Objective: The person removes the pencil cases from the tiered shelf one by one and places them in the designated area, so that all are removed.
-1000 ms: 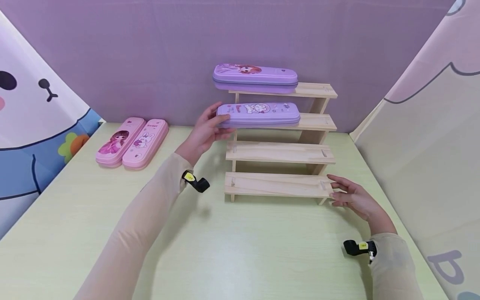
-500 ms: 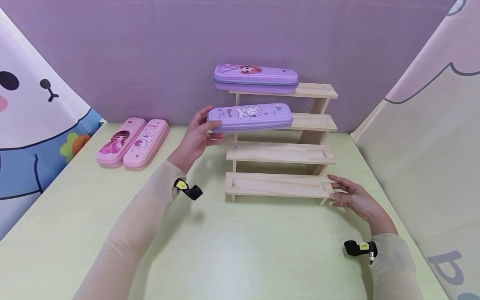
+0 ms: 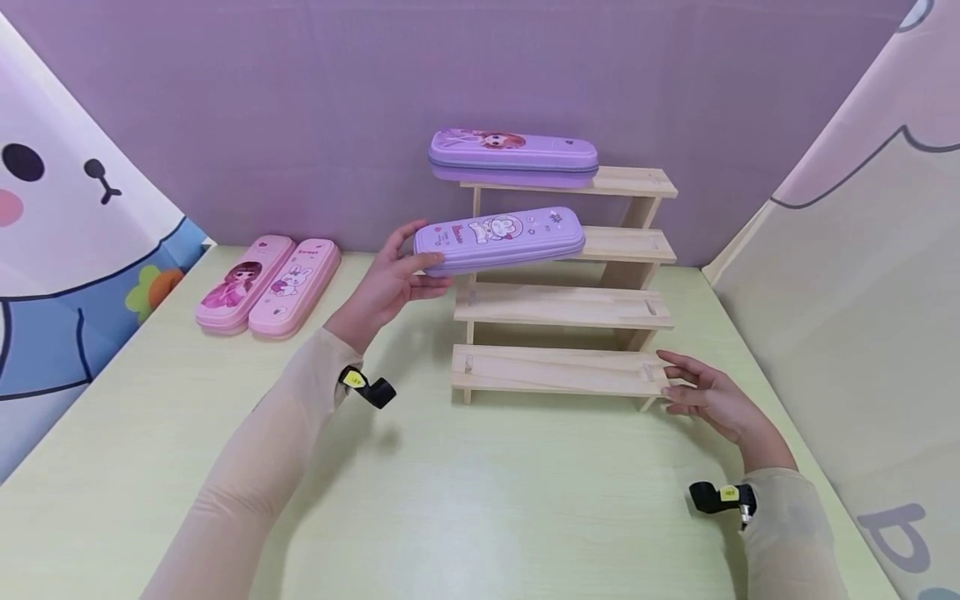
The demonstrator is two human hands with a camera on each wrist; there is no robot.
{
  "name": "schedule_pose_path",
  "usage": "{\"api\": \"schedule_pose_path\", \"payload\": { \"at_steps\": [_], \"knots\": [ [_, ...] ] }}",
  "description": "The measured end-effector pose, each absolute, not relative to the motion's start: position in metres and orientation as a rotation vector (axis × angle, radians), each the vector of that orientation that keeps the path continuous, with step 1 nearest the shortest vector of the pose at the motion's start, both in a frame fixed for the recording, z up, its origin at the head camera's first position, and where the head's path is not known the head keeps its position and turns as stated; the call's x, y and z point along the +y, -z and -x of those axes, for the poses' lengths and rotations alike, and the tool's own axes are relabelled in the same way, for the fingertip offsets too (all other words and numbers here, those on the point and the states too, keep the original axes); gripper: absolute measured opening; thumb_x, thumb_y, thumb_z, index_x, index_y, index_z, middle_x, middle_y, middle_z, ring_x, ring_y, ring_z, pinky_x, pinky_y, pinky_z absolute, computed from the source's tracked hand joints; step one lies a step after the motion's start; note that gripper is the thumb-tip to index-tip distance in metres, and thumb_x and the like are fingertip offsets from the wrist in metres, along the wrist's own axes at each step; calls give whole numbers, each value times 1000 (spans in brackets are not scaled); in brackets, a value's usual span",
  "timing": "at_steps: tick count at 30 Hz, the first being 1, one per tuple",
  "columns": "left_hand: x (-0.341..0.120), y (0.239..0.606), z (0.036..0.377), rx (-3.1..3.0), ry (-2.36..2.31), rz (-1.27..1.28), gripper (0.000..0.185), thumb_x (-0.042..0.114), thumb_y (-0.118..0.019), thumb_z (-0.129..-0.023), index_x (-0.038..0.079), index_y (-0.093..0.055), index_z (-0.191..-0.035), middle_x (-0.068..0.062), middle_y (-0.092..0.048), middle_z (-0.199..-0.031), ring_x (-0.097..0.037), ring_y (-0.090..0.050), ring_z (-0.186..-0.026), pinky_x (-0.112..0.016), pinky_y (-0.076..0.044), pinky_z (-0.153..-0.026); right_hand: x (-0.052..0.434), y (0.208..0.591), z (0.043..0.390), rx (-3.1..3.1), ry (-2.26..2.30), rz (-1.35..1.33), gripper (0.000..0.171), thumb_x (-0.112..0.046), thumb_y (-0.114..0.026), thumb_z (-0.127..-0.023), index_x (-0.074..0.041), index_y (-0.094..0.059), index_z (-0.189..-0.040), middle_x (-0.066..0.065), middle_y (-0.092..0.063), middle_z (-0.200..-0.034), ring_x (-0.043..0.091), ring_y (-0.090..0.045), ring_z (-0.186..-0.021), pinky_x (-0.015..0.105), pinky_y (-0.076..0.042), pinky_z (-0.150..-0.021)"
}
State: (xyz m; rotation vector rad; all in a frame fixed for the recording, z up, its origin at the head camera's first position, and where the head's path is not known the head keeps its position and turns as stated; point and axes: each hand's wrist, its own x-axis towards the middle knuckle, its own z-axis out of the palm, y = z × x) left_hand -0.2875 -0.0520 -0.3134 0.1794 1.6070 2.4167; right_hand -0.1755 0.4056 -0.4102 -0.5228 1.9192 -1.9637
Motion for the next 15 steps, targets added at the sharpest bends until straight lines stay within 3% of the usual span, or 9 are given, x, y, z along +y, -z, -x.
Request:
{"api": "schedule_pose_path", "payload": {
  "at_steps": [7,15],
  "knots": [
    [-54,314,283,1709,-2345,-214,61,7,-67,-83,30,-38,-131,-19,-52,-113,-30,-67,-76,-41,-56,-62,406,411,176,1895,1976,542,56,14,-37,-91,-11,-33,-141,-1,-51,-120,12,-59,-96,31,-53,-76],
    [-56,319,276,1852,-2311,-222,64,12,-73,-78,27,-41,-132,-18,-59,-105,-27,-66,-71,-34,-55,-51,406,411,176,1918,1960,532,56,13,-38,-92,-12,-32,-142,0,-50,-117,11,-58,-95,31,-53,-76]
  ]
}}
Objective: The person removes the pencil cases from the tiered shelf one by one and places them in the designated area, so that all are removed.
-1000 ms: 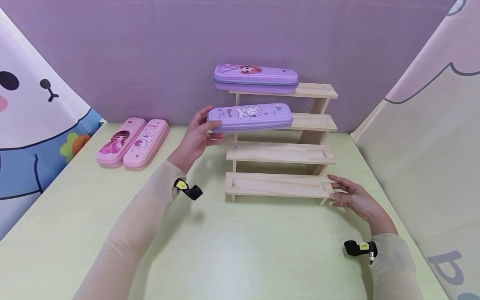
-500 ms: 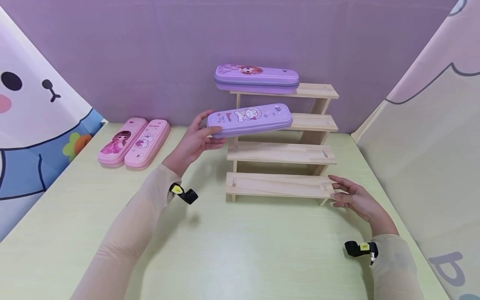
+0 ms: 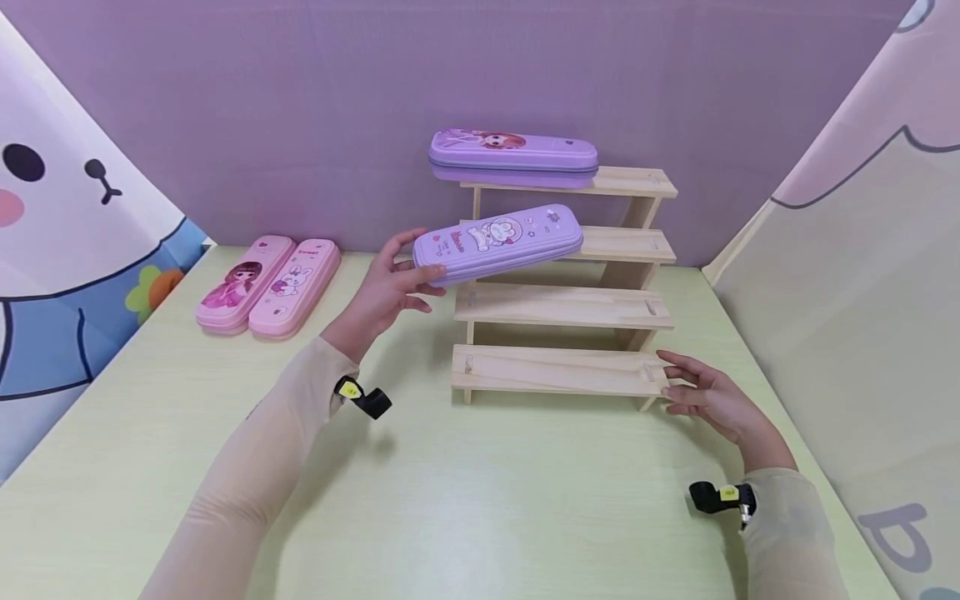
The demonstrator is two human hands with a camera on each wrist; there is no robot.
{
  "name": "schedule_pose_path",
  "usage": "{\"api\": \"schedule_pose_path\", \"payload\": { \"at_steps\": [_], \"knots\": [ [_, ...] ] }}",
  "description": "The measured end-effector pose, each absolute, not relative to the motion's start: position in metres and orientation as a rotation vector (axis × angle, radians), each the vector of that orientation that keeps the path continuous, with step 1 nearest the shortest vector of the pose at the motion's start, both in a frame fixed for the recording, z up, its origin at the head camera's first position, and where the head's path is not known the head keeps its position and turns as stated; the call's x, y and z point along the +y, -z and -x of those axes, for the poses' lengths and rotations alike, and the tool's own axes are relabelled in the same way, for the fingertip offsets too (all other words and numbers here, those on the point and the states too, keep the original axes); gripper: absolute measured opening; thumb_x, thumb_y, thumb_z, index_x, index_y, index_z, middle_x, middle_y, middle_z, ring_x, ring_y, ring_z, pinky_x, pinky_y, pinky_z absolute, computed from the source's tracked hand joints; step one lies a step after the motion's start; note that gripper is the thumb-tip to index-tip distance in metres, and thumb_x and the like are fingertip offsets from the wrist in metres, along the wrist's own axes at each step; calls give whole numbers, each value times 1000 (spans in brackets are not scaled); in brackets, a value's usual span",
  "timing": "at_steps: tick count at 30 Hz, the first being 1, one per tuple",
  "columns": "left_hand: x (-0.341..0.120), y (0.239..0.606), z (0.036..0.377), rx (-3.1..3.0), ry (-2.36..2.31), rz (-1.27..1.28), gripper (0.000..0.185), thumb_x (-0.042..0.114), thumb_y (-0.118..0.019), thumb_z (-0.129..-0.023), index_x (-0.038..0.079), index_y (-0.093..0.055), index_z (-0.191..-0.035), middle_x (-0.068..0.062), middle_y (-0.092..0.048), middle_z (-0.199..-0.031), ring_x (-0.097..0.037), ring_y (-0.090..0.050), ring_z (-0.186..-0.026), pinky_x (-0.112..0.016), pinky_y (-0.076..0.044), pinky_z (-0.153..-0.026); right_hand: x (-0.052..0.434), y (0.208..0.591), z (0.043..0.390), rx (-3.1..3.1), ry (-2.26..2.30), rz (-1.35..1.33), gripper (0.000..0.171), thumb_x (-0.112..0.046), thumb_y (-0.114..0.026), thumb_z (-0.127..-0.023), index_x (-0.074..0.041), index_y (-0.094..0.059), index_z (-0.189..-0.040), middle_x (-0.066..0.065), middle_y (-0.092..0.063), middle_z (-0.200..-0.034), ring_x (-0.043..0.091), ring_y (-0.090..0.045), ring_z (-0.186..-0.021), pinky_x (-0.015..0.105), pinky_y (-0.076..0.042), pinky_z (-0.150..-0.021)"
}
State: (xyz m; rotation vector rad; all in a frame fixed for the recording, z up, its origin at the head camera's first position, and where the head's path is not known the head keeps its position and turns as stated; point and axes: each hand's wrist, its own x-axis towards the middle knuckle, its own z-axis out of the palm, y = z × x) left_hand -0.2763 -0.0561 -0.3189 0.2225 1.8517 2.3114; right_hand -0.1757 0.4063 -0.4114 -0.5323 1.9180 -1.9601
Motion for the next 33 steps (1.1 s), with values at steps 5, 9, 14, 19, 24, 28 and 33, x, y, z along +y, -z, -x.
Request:
{"api": "schedule_pose_path", "payload": {
  "at_steps": [5,9,14,19,24,28,33],
  "knots": [
    [-57,323,271,1851,-2346,-248,64,9,-74,-76,23,-41,-130,-19,-60,-103,-31,-66,-71,-34,-55,-52,407,412,176,1925,1957,529,56,12,-39,-92,-12,-32,-142,0,-50,-116,11,-58,-95,31,-53,-76],
    [-57,327,266,1827,-2411,-253,63,4,-74,-75,20,-41,-127,-20,-59,-99,-36,-65,-72,-38,-56,-54,407,413,176,1925,1960,521,56,12,-39,-92,-12,-33,-142,0,-50,-116,11,-58,-95,31,-53,-76],
    [-58,331,258,1806,-2522,-289,64,-4,-72,-74,17,-39,-124,-19,-56,-95,-36,-66,-68,-41,-56,-54,407,413,176,1905,1972,527,56,13,-38,-91,-13,-33,-141,0,-51,-116,11,-59,-95,31,-53,-76],
    [-61,335,251,1781,-2608,-314,64,-6,-72,-72,17,-38,-122,-18,-58,-92,-31,-66,-63,-39,-55,-52,407,411,176,1880,1975,550,56,14,-37,-91,-12,-33,-142,-1,-52,-119,12,-59,-96,31,-53,-77],
    [-65,340,245,1749,-2647,-303,66,-5,-72,-73,17,-35,-123,-17,-58,-92,-31,-66,-64,-38,-56,-53,406,409,177,1862,1976,558,57,14,-37,-91,-12,-33,-141,-1,-54,-120,12,-59,-96,31,-53,-77],
    [-67,343,237,1730,-2683,-276,64,-5,-71,-74,16,-35,-121,-17,-58,-93,-30,-66,-65,-37,-56,-54,406,410,177,1857,1980,555,57,14,-37,-91,-12,-33,-141,-2,-53,-121,11,-59,-96,32,-53,-78],
    [-72,346,227,1712,-2724,-260,62,-6,-70,-74,15,-34,-120,-17,-56,-95,-30,-66,-64,-37,-56,-53,406,410,177,1860,1983,550,57,14,-37,-91,-12,-33,-141,-2,-52,-122,11,-59,-96,32,-53,-78]
  ]
}}
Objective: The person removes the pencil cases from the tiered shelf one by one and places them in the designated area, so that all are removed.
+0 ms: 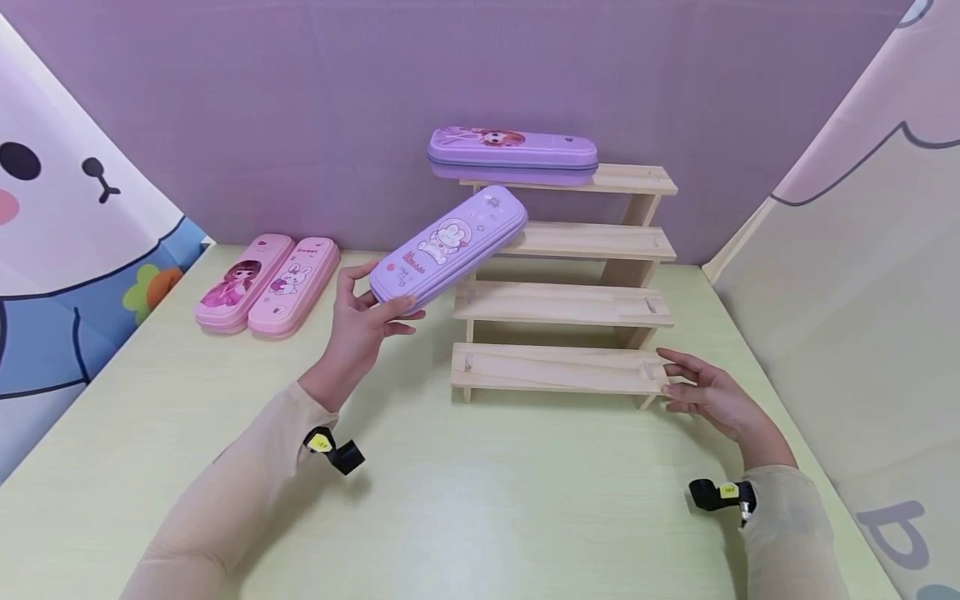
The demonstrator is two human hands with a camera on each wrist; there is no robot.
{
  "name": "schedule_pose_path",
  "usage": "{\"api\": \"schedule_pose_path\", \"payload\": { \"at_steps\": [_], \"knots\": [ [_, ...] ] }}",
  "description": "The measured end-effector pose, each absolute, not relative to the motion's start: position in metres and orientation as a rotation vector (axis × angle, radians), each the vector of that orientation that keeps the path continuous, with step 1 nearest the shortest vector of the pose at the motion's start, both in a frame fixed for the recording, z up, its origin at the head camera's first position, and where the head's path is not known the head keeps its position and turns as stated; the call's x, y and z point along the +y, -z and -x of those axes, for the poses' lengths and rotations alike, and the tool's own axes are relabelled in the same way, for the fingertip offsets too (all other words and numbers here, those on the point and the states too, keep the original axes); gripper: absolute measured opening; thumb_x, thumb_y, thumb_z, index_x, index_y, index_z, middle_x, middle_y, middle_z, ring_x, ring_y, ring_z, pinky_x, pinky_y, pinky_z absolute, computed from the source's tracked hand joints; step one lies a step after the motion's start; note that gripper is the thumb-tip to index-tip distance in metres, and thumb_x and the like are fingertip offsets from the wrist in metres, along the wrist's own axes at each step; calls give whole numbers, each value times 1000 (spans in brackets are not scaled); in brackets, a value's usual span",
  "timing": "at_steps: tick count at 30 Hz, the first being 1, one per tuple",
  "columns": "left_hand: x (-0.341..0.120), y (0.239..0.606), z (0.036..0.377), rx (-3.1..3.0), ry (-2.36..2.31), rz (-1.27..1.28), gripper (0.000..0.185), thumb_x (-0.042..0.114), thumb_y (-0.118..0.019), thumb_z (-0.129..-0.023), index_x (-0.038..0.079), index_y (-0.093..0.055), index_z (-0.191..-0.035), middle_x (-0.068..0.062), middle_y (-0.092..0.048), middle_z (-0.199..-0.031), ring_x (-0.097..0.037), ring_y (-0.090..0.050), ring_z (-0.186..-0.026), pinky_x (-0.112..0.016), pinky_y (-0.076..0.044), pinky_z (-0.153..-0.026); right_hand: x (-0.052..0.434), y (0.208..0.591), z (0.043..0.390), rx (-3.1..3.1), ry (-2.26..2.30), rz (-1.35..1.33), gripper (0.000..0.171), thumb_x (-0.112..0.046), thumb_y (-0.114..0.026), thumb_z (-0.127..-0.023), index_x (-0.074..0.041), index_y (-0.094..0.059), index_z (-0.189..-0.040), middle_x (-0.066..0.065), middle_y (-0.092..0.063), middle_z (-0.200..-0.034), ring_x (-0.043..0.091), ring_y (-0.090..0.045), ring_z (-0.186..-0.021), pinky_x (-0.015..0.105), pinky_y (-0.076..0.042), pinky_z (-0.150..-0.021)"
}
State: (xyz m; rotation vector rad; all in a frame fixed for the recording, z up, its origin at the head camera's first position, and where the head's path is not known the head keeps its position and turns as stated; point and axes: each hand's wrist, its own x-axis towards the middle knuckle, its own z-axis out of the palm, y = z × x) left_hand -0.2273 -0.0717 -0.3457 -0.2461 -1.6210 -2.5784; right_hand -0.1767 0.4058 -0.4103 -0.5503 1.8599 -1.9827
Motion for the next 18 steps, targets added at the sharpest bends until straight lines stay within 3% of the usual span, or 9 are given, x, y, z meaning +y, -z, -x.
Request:
{"api": "schedule_pose_path", "payload": {
  "at_steps": [18],
  "knots": [
    [-98,357,203,-1555,2544,185,65,-11,-69,-73,16,-30,-117,-15,-57,-96,-30,-66,-63,-38,-56,-52,406,410,176,1889,1978,531,57,14,-37,-91,-12,-33,-141,-1,-50,-119,11,-59,-95,31,-53,-76]
  ]
}}
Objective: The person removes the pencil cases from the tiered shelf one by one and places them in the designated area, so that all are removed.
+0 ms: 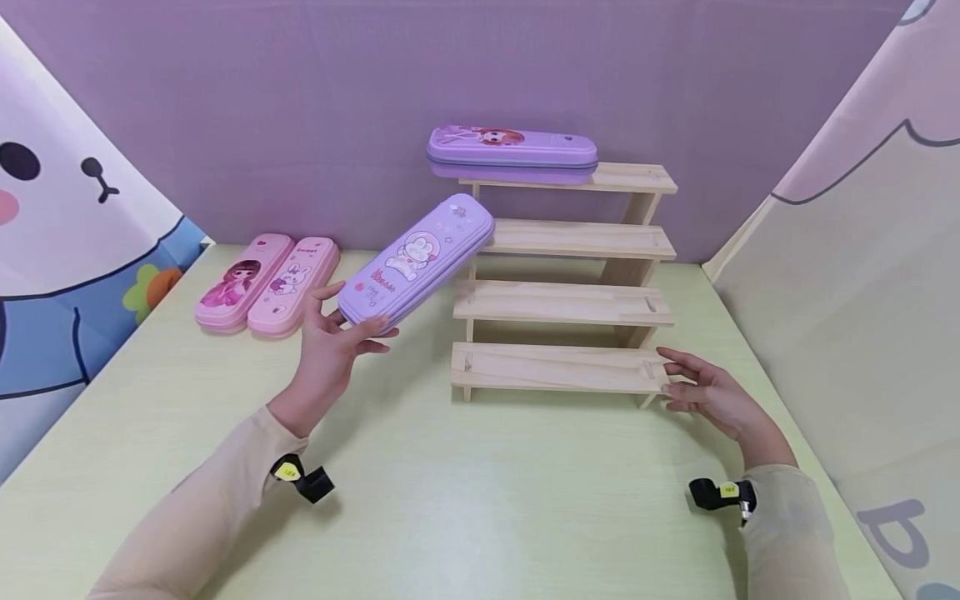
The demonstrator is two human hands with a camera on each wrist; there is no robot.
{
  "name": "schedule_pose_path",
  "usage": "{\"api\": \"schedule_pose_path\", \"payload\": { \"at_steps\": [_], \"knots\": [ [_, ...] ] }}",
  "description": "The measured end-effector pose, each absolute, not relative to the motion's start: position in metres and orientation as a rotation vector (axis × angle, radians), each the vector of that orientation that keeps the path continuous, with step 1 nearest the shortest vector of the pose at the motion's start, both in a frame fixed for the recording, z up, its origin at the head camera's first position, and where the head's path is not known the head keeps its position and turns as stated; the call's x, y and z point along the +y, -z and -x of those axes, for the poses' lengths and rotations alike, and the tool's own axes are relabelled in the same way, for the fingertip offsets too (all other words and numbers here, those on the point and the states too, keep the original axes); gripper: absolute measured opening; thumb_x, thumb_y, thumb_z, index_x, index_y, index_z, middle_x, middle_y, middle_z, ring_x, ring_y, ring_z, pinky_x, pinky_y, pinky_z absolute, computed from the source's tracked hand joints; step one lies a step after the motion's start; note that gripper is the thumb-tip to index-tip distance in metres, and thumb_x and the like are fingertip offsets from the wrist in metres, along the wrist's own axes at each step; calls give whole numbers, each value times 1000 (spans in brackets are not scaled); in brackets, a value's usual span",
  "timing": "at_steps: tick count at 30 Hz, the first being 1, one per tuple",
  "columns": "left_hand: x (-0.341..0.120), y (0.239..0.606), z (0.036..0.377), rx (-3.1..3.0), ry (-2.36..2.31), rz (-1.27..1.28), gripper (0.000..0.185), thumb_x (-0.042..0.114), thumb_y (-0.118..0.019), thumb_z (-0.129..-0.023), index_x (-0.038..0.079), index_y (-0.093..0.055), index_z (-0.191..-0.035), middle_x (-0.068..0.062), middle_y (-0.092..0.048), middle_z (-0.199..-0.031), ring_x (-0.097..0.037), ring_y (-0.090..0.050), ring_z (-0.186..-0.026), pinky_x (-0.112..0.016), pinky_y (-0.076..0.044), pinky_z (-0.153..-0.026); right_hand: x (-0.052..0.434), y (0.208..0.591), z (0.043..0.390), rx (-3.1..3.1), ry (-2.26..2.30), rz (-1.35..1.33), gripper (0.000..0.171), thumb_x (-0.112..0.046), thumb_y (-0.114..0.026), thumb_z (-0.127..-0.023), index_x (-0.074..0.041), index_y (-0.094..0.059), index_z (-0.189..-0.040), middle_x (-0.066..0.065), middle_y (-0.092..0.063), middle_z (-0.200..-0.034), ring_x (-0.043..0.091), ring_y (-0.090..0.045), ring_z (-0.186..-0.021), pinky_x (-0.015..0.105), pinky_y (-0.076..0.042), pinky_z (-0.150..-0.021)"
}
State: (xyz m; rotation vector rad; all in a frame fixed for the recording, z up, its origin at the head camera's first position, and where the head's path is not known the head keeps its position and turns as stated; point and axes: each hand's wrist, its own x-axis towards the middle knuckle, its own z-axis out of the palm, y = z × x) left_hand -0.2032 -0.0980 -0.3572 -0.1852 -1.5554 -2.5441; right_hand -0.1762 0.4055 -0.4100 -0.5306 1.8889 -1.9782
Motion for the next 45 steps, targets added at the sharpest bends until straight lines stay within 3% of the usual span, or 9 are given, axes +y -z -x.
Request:
{"api": "schedule_pose_path", "payload": {
  "at_steps": [17,24,28,34,45],
  "knots": [
    [-121,367,199,-1421,2480,189,67,-11,-70,-72,13,-27,-117,-14,-61,-97,-31,-66,-65,-40,-56,-53,406,409,175,1885,1978,544,57,14,-37,-91,-12,-32,-141,-2,-52,-121,12,-59,-96,31,-53,-77],
    [-143,434,242,-1386,2404,317,75,-8,-73,-71,21,-29,-124,-26,-56,-113,-46,-62,-76,-57,-51,-57,405,409,175,1888,1977,536,56,14,-37,-91,-12,-33,-141,-2,-52,-120,11,-58,-96,31,-53,-77],
    [-149,453,254,-1385,2366,313,78,-7,-73,-71,23,-27,-127,-27,-54,-115,-50,-60,-77,-58,-50,-57,405,409,175,1893,1975,533,57,14,-37,-91,-12,-32,-141,-2,-52,-120,11,-58,-96,31,-53,-77],
    [-150,454,252,-1377,2317,325,75,-2,-74,-72,24,-28,-126,-29,-53,-113,-52,-59,-78,-61,-48,-57,405,409,175,1886,1976,540,57,14,-37,-91,-11,-32,-142,-2,-52,-120,11,-58,-96,31,-53,-77],
    [-149,447,241,-1313,2414,158,74,-1,-75,-72,23,-27,-123,-25,-54,-113,-47,-62,-80,-55,-52,-60,404,408,174,1893,1975,545,57,14,-37,-91,-11,-31,-142,-2,-49,-120,11,-58,-96,31,-53,-78]
  ]
}}
